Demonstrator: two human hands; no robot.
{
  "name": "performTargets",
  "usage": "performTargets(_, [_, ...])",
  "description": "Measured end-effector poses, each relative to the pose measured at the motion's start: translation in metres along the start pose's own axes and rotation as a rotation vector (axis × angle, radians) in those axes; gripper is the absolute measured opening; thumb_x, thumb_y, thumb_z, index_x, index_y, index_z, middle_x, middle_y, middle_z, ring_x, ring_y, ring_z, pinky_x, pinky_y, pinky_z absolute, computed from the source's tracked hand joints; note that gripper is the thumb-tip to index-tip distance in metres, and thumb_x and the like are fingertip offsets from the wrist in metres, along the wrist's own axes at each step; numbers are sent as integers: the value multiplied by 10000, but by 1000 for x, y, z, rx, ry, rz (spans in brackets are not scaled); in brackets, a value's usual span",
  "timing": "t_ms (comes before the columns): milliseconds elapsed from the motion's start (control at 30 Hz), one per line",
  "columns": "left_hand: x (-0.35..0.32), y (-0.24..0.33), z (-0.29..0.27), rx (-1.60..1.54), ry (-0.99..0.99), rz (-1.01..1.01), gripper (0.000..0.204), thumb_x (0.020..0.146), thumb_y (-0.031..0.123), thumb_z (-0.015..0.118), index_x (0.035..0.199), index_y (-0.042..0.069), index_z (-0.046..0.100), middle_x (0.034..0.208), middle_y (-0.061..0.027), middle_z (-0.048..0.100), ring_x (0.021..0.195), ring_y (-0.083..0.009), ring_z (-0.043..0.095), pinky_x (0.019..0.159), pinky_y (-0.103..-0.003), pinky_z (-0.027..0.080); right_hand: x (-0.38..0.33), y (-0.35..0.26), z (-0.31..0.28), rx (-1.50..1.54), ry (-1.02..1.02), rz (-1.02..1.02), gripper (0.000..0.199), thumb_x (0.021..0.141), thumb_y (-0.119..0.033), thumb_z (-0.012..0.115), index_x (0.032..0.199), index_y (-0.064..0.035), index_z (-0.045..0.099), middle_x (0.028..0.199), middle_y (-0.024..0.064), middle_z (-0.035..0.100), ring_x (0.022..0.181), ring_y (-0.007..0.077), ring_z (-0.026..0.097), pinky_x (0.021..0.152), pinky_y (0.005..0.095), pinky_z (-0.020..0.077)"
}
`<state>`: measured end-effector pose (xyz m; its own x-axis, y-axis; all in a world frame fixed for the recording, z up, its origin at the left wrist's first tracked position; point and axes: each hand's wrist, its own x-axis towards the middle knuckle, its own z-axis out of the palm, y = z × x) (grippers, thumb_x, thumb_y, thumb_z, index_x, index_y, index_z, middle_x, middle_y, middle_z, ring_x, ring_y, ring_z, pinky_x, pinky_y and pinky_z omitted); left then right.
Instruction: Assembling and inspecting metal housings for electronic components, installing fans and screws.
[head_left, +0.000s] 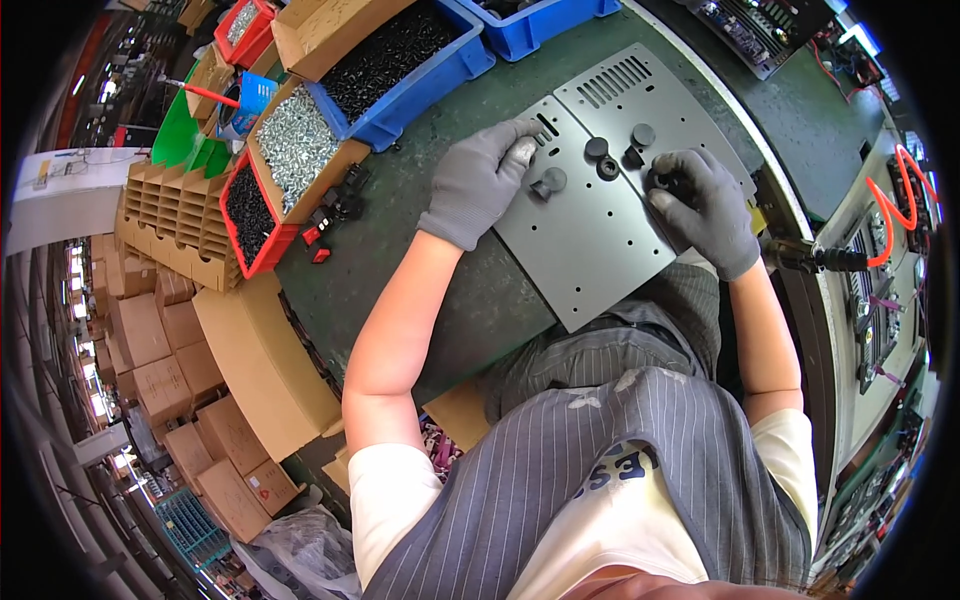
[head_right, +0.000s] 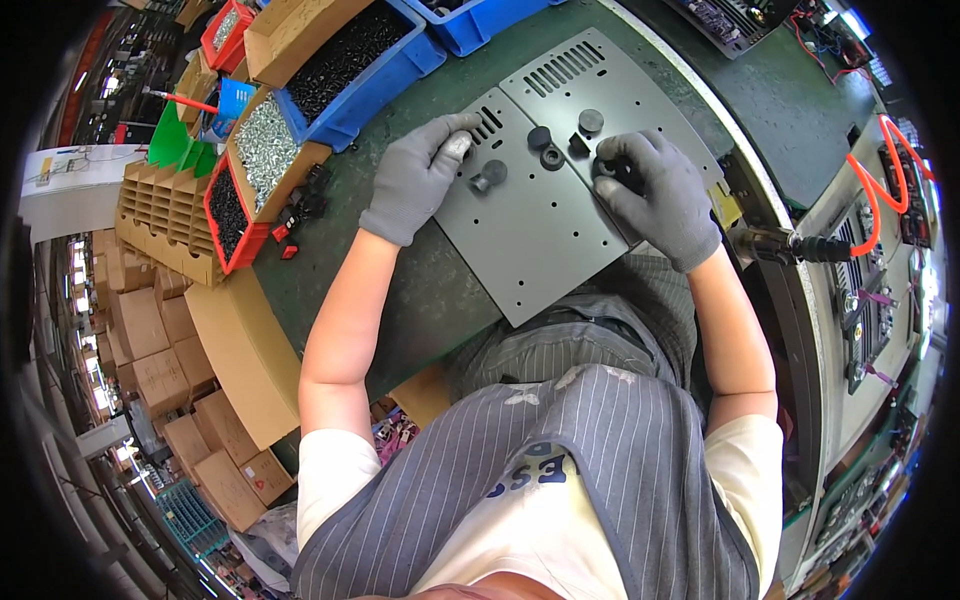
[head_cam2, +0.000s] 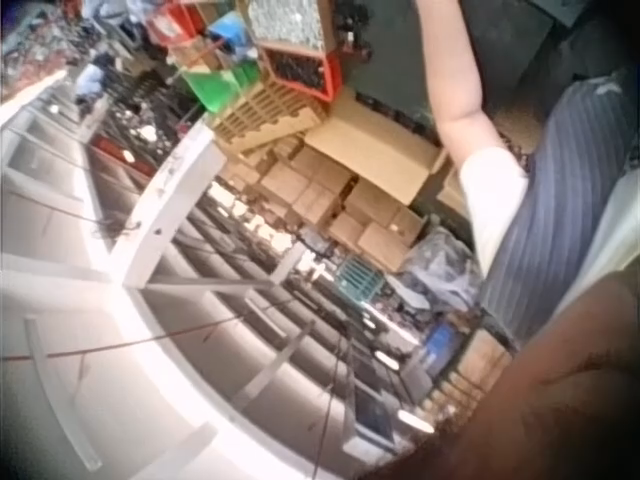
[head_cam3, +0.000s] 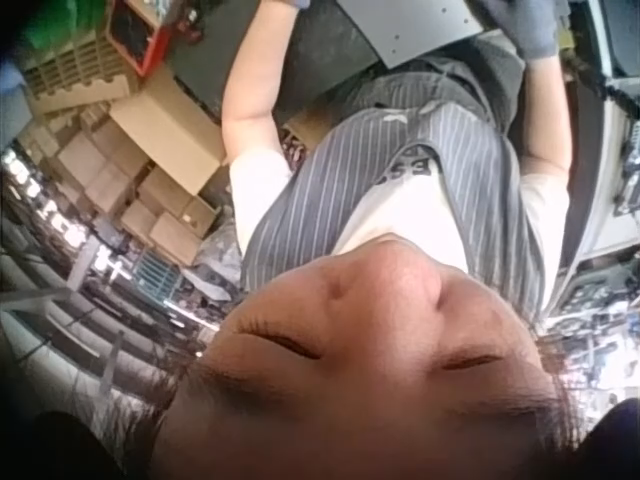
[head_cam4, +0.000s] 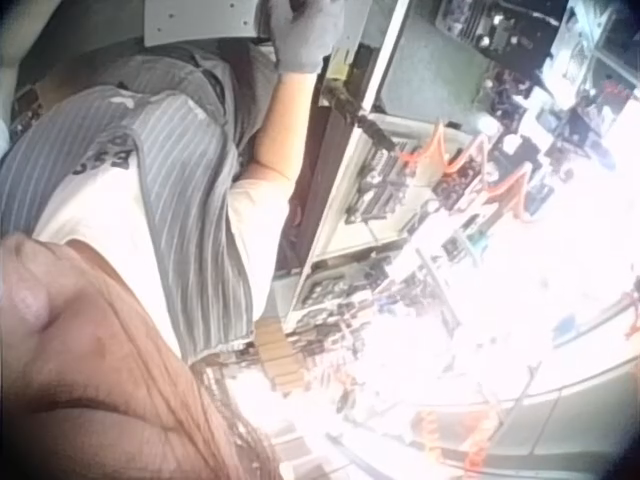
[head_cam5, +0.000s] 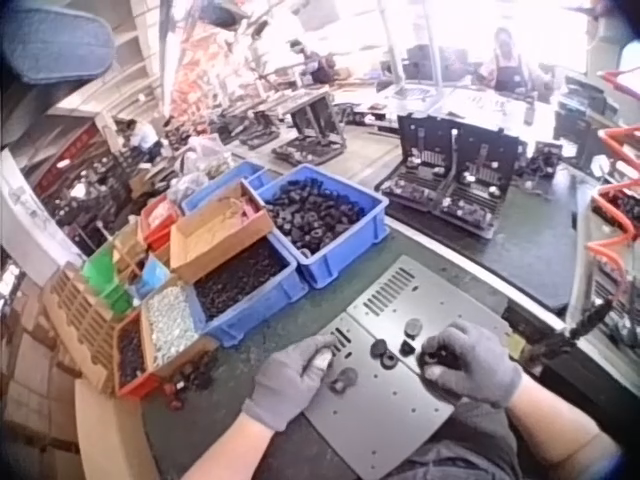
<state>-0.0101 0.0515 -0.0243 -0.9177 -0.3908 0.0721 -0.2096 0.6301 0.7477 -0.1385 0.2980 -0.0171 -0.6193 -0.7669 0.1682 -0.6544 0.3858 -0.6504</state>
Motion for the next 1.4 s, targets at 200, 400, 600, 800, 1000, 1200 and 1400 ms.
performTargets(200, [-2,9,-1,305,77,-48,225,805,251,639,1017,190,681,986,-60,618,930,-272,578,814,-367,467,0,7,6,85,131,26,302,723,-182,678,997,-74,610,953,132,617,890,314,603,776,374,477])
performTargets(400, [12,30,15,366,69,305,262,781,293,660,1012,173,685,1045,-75,597,1044,-290,511,898,-400,418,-4,17,6,222,54,-31,262,737,-86,652,989,-39,596,923,101,615,875,236,610,788,318,472])
performTargets(600, [35,41,36,417,-56,261,237,797,338,646,947,165,703,1040,-71,619,1048,-295,511,920,-399,408,-8,30,10,598,114,93,253,746,-30,650,989,-2,582,952,53,594,912,131,565,837,275,446])
performTargets(800, [41,41,20,625,-102,-27,333,819,427,585,937,145,715,1054,-91,621,1067,-290,517,934,-392,408,-3,40,3,552,260,156,294,753,-38,646,1037,2,581,964,58,605,895,122,567,845,261,443])
performTargets(1000, [41,45,24,629,35,-13,249,796,337,621,949,160,707,1073,-59,609,1086,-272,503,926,-383,411,15,45,-5,908,82,193,308,756,-65,654,1047,0,579,944,48,598,862,116,560,801,256,450])
performTargets(1200, [33,53,20,457,41,202,198,801,214,617,980,168,686,1024,-61,624,1030,-264,525,889,-378,423,114,18,-22,386,98,-161,322,809,-149,658,1078,5,575,966,57,617,886,123,563,801,270,457])
performTargets(1400, [-1,67,7,440,110,304,198,775,185,650,969,162,683,917,-71,632,888,-272,563,786,-376,455,192,-49,-64,1,213,-238,487,869,-350,584,1250,-56,511,1146,226,588,1057,367,566,902,402,440])
